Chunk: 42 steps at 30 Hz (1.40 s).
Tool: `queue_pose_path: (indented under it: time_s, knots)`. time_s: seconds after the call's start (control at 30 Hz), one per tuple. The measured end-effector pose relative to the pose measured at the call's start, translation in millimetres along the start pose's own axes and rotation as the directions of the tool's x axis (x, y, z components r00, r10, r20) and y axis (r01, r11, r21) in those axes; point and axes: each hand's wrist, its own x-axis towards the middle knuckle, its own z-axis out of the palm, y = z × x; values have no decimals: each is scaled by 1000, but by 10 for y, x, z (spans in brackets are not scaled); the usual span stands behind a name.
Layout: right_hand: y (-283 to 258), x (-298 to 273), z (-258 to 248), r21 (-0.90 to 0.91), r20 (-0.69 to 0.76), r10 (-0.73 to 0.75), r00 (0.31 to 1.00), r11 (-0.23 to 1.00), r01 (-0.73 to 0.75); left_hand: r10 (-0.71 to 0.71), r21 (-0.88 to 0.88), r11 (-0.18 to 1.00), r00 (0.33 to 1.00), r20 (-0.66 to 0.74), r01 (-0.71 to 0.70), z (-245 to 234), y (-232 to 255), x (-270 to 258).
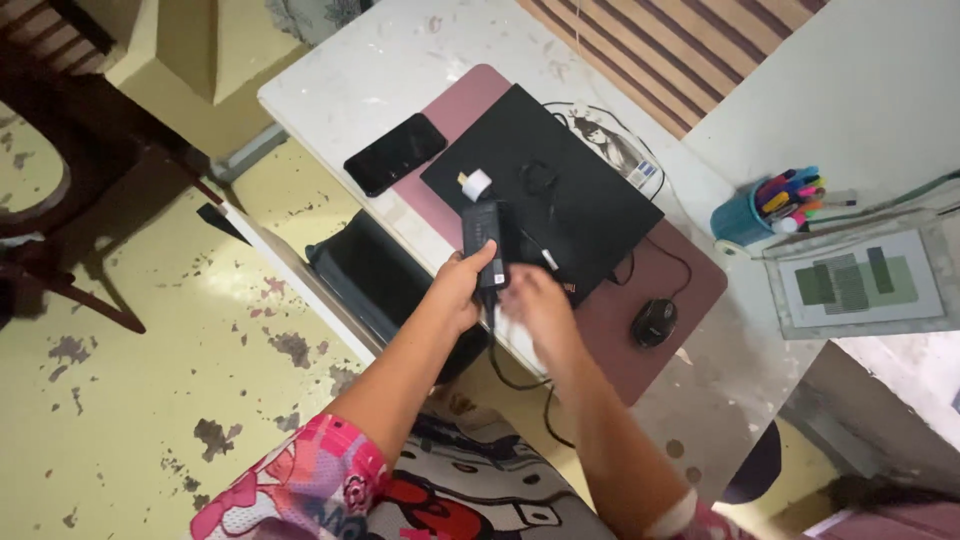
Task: The user is organizing various items including stationery, a laptop, and power cables on and around a desk.
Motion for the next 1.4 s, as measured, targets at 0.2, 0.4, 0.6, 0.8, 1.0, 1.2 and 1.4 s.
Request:
queue_pose_path:
  time_s: [0.2,0.4,0.6,0.8,1.0,1.2,1.4]
  knots:
    - [335,-58,-16,-29,-126,3,992,1000,-7,-88,-59,994,996,9,88,267,34,-224]
    - [-34,-263,71,-585,-263,-331,906,802,124,205,-192,960,979,-12,-204,518,-351,-58]
    - [-191,-327,101,-604,-408,-343,846,796,32,94,-215,971,994,-57,-104,727,-284,-61]
    - [-177,-276,24,-595,-475,-342,811,803,-10,28,-118,992,994,-107,-41,913,-271,-18]
    - [-215,-221,-63,-674,-512,-422,748,738,-44,-30,-74,997,992,-119,21,1086,-319,140]
    - [-377,-246,-175,-664,-582,-384,717,733,-148,95,139,988,973,-211,-66,1113,-697,634]
    - [-267,-907,314,-804,-474,-597,647,593,-42,58,-42,997,972,-227,-69,987,108,918]
